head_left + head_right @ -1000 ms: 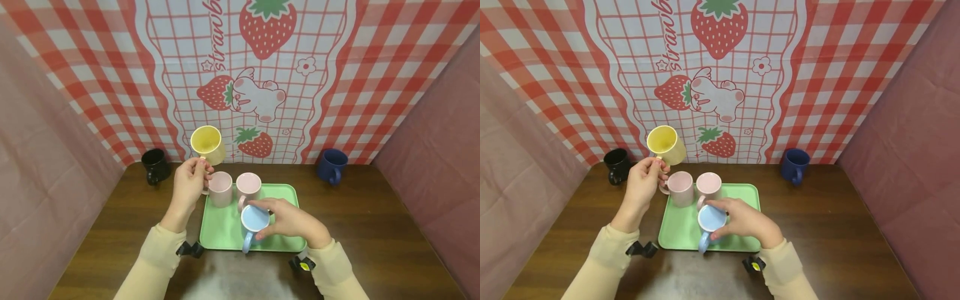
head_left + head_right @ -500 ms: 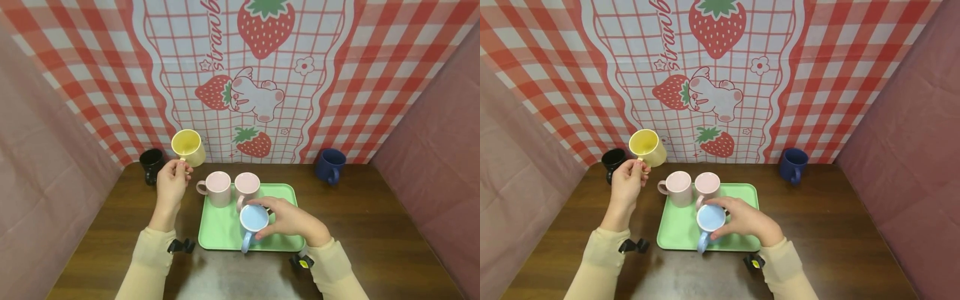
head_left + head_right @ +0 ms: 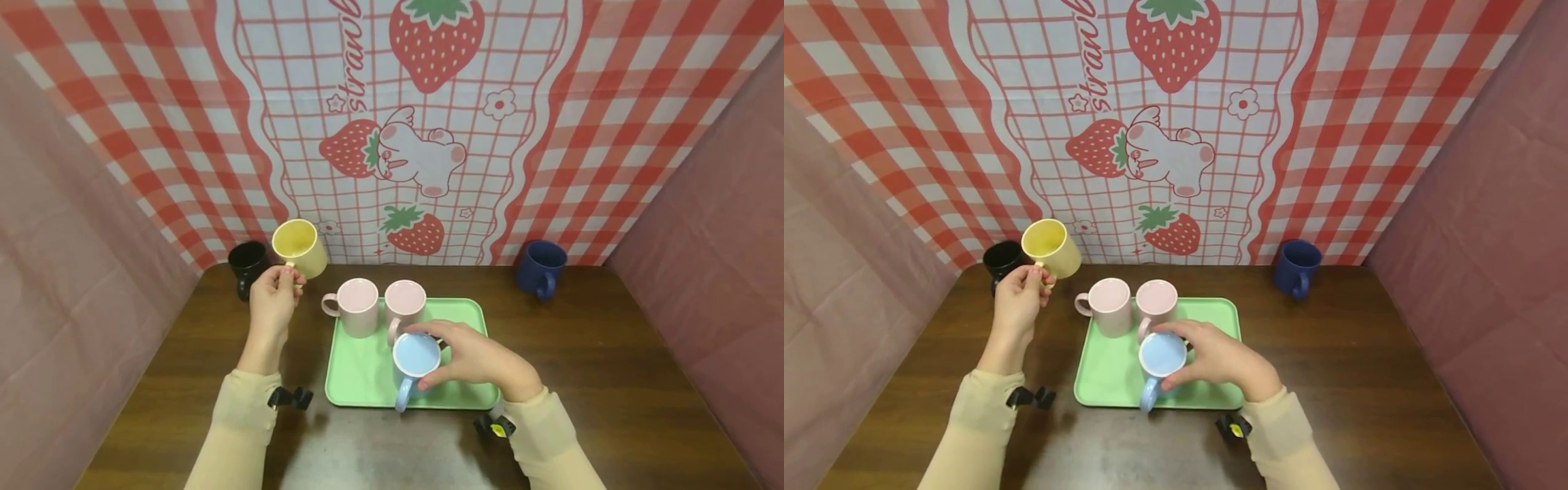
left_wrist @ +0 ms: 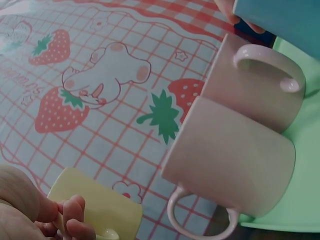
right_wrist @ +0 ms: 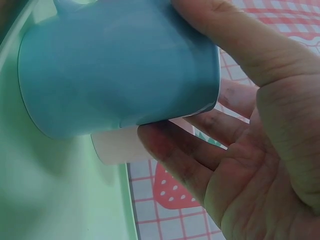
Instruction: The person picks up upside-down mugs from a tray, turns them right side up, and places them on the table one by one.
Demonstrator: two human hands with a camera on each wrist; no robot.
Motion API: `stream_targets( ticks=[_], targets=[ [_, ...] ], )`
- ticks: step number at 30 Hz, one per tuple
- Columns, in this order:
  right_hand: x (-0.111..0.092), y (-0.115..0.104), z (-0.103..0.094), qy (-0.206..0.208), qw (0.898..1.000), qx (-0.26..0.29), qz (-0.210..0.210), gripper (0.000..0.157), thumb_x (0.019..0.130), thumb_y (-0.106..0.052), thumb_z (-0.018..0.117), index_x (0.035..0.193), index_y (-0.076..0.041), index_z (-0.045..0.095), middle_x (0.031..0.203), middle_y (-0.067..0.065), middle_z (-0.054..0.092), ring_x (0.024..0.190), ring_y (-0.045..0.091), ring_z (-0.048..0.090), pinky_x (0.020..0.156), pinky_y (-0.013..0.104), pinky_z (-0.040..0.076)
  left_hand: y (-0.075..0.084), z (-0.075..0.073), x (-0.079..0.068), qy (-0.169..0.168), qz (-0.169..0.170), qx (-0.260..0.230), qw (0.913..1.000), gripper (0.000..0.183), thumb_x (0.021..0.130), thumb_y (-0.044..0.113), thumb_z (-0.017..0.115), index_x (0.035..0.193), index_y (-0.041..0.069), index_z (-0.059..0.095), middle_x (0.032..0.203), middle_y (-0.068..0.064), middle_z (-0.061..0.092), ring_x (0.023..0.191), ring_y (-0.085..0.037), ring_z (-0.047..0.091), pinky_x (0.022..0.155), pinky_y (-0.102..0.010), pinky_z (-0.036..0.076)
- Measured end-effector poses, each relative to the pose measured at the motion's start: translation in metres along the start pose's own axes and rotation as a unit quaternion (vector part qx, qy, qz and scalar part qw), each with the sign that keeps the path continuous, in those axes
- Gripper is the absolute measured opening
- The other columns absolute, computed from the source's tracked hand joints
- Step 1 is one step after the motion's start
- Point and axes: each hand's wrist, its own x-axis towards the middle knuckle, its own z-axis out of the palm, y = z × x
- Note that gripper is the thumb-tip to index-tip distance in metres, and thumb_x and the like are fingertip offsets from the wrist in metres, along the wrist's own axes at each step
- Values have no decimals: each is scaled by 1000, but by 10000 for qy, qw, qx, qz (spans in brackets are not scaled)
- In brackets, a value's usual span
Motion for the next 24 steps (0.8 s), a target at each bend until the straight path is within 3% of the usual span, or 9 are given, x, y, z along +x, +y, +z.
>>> stream_targets(
  ticks=[6, 15, 24],
  targets=[
    [-1, -2, -3, -101, 9998, 69, 181, 83, 70, -51, 89, 141, -24, 57, 137, -9, 59, 123, 10, 54, 103, 36, 47, -5, 0, 5, 16, -93, -6, 10000, 27, 107, 15, 48, 100, -8, 62, 82, -6, 64, 66, -10, 56, 54, -17, 46],
    [0, -2, -2, -77, 9998, 142, 128, 82, 70, -49, 90, 140, -21, 58, 134, -9, 60, 119, 11, 56, 101, 39, 49, -14, -1, 9, -8, -226, 209, 9995, 30, 108, 18, 48, 102, -8, 63, 88, -13, 65, 67, -9, 56, 55, -19, 47],
    [1, -2, -1, -90, 9999, 94, 113, 83, 70, -52, 89, 140, -22, 57, 132, -8, 61, 117, 11, 56, 100, 41, 50, -26, -2, 11, -110, -358, 353, 9987, 28, 107, 17, 48, 100, -5, 63, 86, -9, 66, 66, -9, 57, 56, -20, 49]
  ],
)
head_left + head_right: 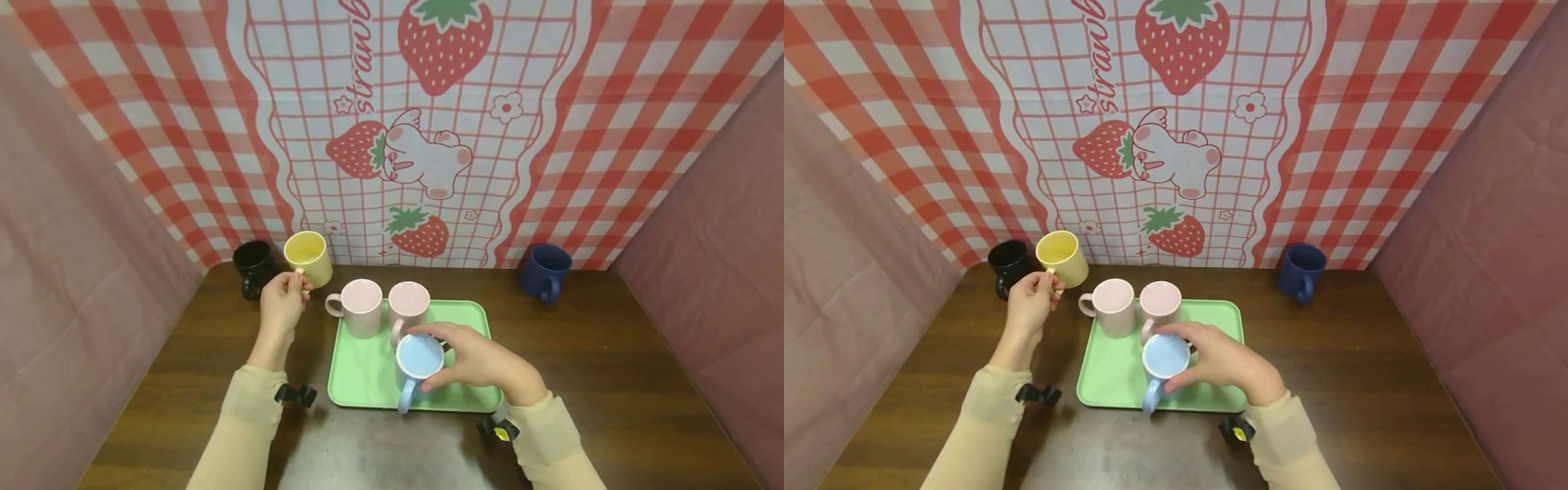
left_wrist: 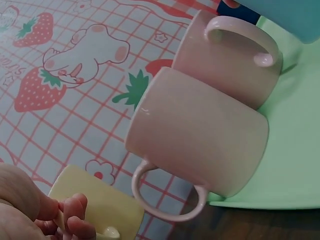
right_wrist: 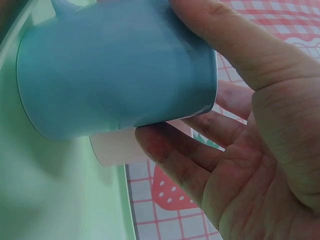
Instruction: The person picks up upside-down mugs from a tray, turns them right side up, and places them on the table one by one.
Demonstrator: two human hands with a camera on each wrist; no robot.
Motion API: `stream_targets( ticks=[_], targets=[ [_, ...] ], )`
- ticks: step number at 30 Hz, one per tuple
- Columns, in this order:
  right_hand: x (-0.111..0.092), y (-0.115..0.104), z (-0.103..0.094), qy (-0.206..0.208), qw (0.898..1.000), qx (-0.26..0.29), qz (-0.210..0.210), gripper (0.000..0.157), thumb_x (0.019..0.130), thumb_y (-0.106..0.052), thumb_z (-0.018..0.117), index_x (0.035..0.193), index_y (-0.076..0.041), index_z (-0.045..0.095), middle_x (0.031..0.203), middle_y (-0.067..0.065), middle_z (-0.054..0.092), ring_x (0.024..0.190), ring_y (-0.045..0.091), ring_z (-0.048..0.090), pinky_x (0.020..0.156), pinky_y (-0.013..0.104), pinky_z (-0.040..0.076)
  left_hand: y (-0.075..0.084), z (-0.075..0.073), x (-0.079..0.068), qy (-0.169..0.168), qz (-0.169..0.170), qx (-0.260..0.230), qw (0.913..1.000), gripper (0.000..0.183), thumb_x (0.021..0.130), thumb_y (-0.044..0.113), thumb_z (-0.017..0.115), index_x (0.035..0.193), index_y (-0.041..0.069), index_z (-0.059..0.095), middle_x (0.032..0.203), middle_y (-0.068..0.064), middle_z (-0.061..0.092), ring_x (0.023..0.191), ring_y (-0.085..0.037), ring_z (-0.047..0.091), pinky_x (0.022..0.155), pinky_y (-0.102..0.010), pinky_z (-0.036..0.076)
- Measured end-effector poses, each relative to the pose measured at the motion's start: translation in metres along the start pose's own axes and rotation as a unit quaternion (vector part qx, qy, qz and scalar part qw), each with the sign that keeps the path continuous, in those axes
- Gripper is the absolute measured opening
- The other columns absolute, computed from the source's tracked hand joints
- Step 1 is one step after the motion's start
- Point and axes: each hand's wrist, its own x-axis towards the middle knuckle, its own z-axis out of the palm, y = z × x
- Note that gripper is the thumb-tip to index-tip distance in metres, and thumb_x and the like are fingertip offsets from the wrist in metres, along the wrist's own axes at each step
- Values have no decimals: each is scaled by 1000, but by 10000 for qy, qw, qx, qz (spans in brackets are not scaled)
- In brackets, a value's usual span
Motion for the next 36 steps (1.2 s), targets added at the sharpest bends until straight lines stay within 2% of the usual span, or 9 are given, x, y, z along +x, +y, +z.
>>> stream_targets(
  ticks=[5, 17, 22, 31, 36],
  targets=[
    [0, -1, -1, 0, 10000, 20, -19, 82, 71, -51, 89, 140, -20, 57, 133, -6, 61, 118, 13, 57, 100, 41, 50, -7, 2, 2, -47, -30, 34, 10000, 28, 107, 17, 48, 100, -5, 63, 89, -12, 67, 68, -12, 58, 56, -21, 49],
    [1, 0, 0, -28, 9999, 113, -24, 83, 71, -50, 88, 141, -19, 56, 130, -6, 62, 114, 14, 57, 97, 45, 50, -21, 4, 5, -20, -220, 0, 9998, 26, 107, 13, 47, 100, -7, 63, 84, -8, 67, 66, -12, 58, 51, -18, 46],
    [0, 1, 0, -18, 10000, 37, 1, 83, 70, -51, 89, 141, -20, 57, 131, -6, 62, 116, 13, 57, 99, 43, 50, -23, 5, 6, -33, -206, 55, 9998, 27, 107, 13, 47, 100, -7, 64, 83, -8, 68, 66, -13, 59, 51, -18, 47],
    [-1, -1, -2, -46, 10000, 39, 79, 84, 69, -51, 89, 141, -23, 56, 130, -8, 61, 115, 11, 56, 98, 41, 50, -23, 6, 6, -60, -207, 163, 9996, 28, 107, 14, 47, 103, -8, 64, 91, -16, 68, 71, -18, 61, 54, -19, 49],
    [-1, -1, -1, -34, 9999, 149, 62, 84, 69, -50, 90, 141, -22, 56, 131, -8, 61, 115, 11, 56, 98, 41, 50, -28, 6, 6, -63, -236, 171, 9996, 27, 107, 13, 47, 103, -8, 64, 88, -13, 68, 69, -14, 60, 54, -21, 49]
  ],
)
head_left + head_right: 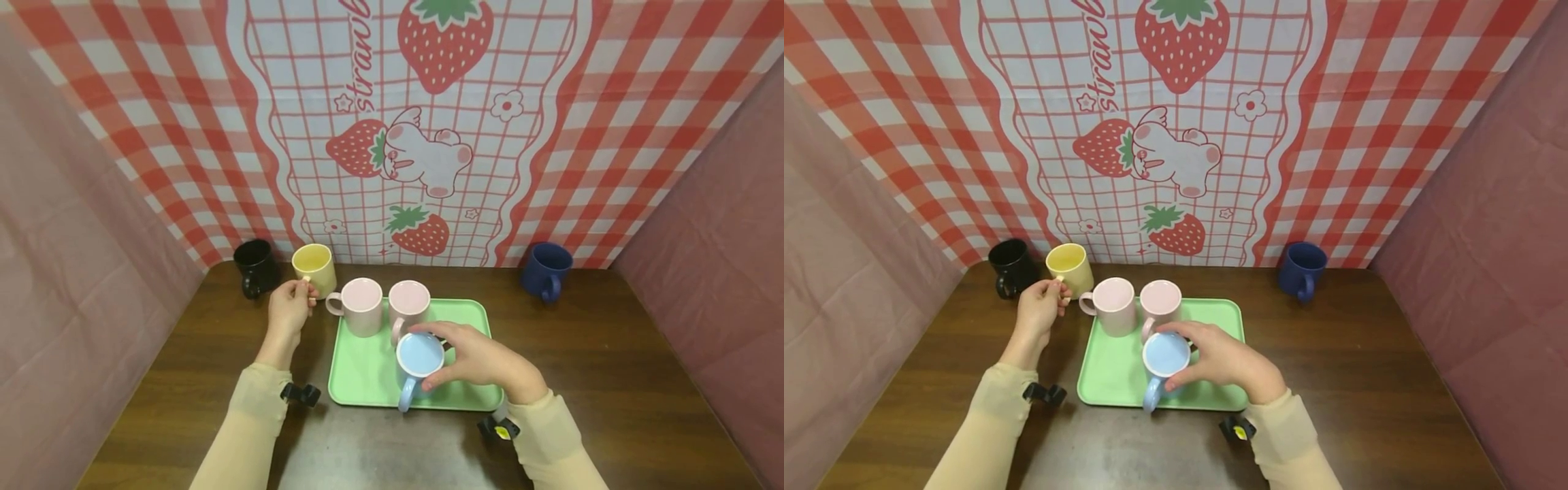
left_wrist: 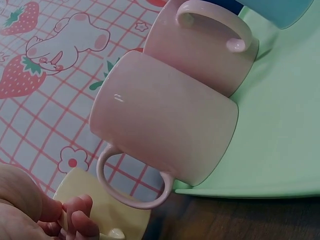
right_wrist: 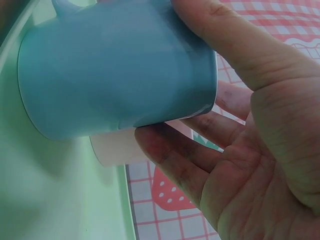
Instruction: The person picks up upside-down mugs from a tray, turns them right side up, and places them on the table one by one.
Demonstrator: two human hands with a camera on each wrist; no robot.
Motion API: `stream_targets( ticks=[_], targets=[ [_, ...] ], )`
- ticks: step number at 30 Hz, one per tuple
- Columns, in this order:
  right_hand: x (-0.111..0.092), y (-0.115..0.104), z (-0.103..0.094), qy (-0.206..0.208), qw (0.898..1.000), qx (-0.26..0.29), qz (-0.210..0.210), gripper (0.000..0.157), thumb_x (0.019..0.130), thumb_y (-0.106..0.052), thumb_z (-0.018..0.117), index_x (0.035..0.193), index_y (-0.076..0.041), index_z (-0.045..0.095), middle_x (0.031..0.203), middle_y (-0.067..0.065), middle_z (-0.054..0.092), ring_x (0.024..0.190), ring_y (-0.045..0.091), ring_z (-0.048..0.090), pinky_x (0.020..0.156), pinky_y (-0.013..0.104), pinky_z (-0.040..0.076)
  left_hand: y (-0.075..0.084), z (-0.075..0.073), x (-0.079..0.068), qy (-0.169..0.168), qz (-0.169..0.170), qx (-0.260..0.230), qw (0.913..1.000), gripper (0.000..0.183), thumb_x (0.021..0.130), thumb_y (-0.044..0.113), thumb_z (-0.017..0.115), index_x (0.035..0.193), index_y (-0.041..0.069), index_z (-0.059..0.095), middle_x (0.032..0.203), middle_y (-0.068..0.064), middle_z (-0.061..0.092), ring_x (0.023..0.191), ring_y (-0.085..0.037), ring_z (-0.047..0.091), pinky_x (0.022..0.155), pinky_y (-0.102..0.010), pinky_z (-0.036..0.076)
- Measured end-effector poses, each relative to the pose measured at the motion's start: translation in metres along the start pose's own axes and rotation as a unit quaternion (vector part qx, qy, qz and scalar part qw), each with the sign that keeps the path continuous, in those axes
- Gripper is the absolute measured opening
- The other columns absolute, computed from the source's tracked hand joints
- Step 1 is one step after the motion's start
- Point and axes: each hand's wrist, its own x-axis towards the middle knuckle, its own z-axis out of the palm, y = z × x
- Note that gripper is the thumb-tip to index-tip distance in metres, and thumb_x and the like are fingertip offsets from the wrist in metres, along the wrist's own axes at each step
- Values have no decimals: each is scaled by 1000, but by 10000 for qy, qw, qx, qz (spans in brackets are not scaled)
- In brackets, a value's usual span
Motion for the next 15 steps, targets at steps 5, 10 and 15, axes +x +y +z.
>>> stream_targets(
  ticks=[5, 10, 15],
  targets=[
    [0, 0, 1, 17, 10000, 1, 4, 85, 69, -52, 89, 141, -21, 56, 130, -8, 61, 114, 12, 57, 97, 39, 51, -2, 1, -1, -30, -16, -40, 10000, 26, 107, 12, 47, 103, -8, 64, 83, -8, 67, 66, -11, 58, 54, -22, 49],
    [0, 1, 1, 34, 10000, -32, -13, 85, 69, -52, 89, 141, -21, 56, 130, -8, 61, 114, 12, 57, 98, 39, 50, 0, 1, -2, -34, -37, -39, 10000, 27, 107, 13, 47, 102, -7, 64, 82, -7, 66, 66, -11, 58, 53, -21, 49],
    [0, 2, 1, 42, 9999, -94, -74, 85, 70, -52, 89, 141, -20, 56, 128, -7, 62, 112, 13, 57, 96, 39, 51, 1, 1, -2, -83, -161, -6, 9998, 27, 107, 13, 47, 104, -8, 64, 84, -8, 67, 70, -15, 60, 54, -21, 50]
  ],
)
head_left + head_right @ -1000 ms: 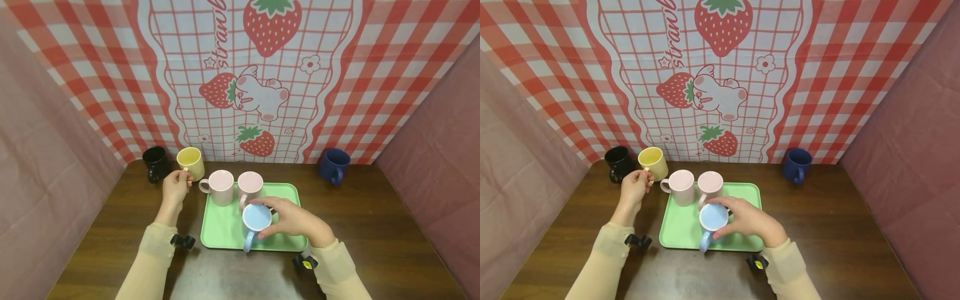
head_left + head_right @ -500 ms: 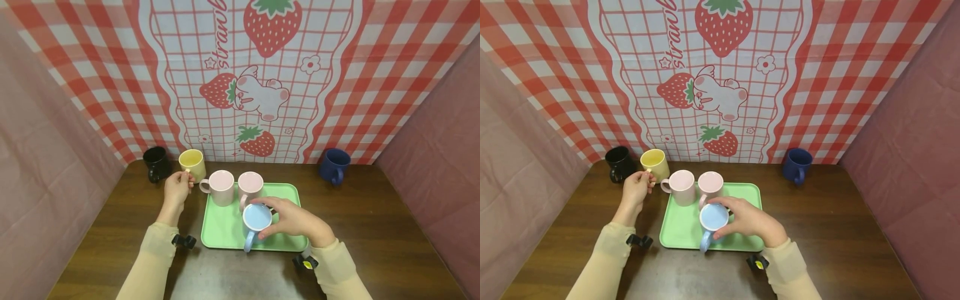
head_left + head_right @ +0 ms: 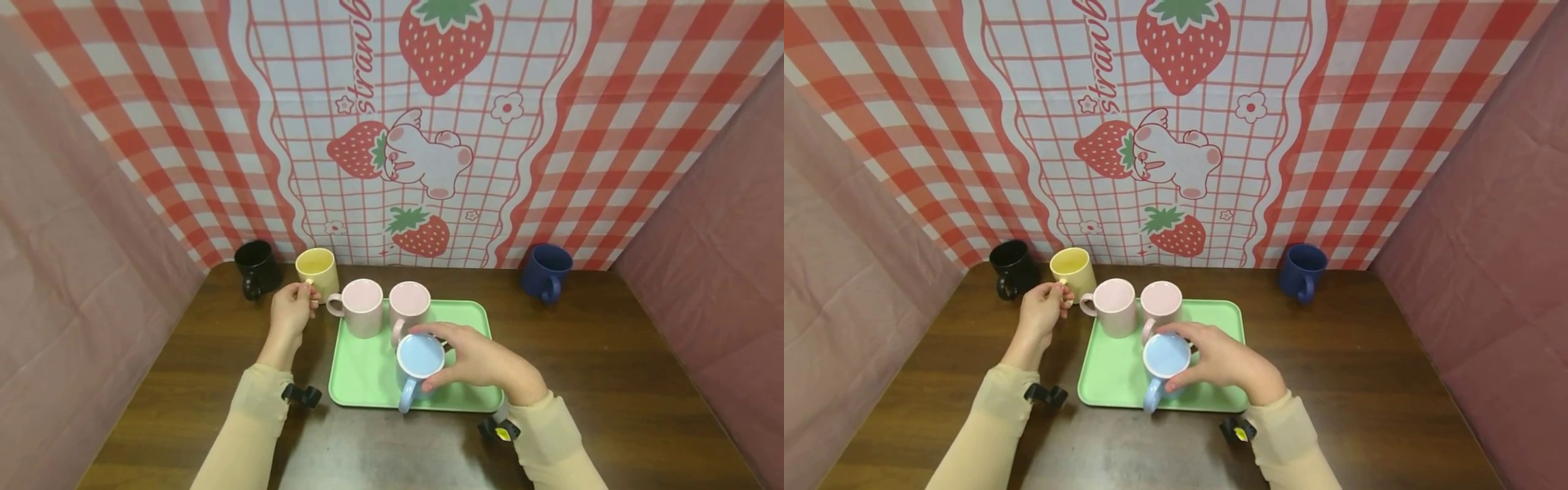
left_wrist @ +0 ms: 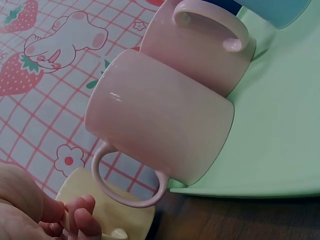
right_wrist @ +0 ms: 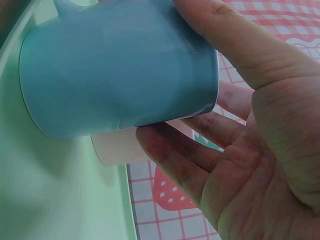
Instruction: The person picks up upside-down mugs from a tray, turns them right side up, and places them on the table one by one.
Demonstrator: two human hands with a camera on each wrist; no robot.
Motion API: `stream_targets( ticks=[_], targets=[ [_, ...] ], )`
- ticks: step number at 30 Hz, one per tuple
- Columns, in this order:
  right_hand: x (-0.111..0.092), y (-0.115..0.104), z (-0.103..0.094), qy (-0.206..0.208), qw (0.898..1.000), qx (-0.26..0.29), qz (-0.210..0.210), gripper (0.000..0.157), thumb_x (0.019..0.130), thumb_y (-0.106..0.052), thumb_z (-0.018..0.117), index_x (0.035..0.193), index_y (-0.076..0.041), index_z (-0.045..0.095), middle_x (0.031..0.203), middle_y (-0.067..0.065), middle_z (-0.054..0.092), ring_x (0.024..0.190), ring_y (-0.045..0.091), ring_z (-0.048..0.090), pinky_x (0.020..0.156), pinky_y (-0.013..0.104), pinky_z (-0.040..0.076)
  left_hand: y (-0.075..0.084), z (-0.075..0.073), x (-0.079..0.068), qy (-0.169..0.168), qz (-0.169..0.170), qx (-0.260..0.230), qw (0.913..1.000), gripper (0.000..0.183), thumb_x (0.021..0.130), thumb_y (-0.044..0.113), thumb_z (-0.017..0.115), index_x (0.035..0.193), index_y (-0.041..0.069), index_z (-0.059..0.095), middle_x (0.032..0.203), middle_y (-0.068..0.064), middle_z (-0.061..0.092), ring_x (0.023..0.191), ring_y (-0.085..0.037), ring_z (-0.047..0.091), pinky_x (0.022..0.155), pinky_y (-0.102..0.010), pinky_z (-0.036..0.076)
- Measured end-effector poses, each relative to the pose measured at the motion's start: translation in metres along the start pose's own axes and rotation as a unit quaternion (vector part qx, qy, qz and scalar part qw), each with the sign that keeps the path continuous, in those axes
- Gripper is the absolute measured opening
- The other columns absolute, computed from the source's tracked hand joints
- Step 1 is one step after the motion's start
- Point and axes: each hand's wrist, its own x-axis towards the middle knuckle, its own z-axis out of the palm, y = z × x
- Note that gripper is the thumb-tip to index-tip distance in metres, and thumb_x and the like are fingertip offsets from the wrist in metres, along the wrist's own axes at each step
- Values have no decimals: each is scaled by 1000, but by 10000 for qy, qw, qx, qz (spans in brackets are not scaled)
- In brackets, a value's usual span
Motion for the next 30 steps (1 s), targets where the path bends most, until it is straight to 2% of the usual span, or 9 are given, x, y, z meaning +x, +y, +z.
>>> stream_targets(
  ticks=[7, 15, 23, 30],
  targets=[
    [0, 0, 0, -13, 9999, 101, 5, 85, 70, -50, 89, 142, -20, 55, 129, -7, 61, 113, 14, 57, 97, 44, 50, -4, 0, 2, -27, -63, -21, 10000, 27, 107, 13, 46, 106, -8, 63, 92, -15, 69, 75, -21, 62, 55, -20, 51],
    [0, 0, 0, -13, 9999, 118, 11, 85, 69, -49, 90, 141, -20, 56, 128, -9, 61, 113, 12, 57, 97, 42, 51, -5, 1, 3, -162, -11, -13, 9999, 28, 107, 12, 46, 104, -9, 63, 91, -16, 69, 68, -13, 62, 54, -20, 51],
    [-1, -1, 0, -34, 9999, 92, 98, 86, 69, -53, 88, 142, -22, 55, 129, -8, 61, 114, 13, 56, 98, 39, 50, -3, 1, 3, -294, -88, 13, 9995, 27, 106, 9, 47, 104, -12, 64, 95, -22, 70, 64, -13, 61, 51, -19, 50],
    [0, -1, 0, -36, 9999, 88, 71, 85, 70, -53, 88, 142, -21, 55, 129, -6, 61, 113, 14, 57, 97, 41, 50, -1, -1, 1, -324, -89, 154, 9993, 28, 106, 10, 47, 103, -11, 64, 94, -21, 69, 61, -11, 60, 49, -20, 48]
  ],
)
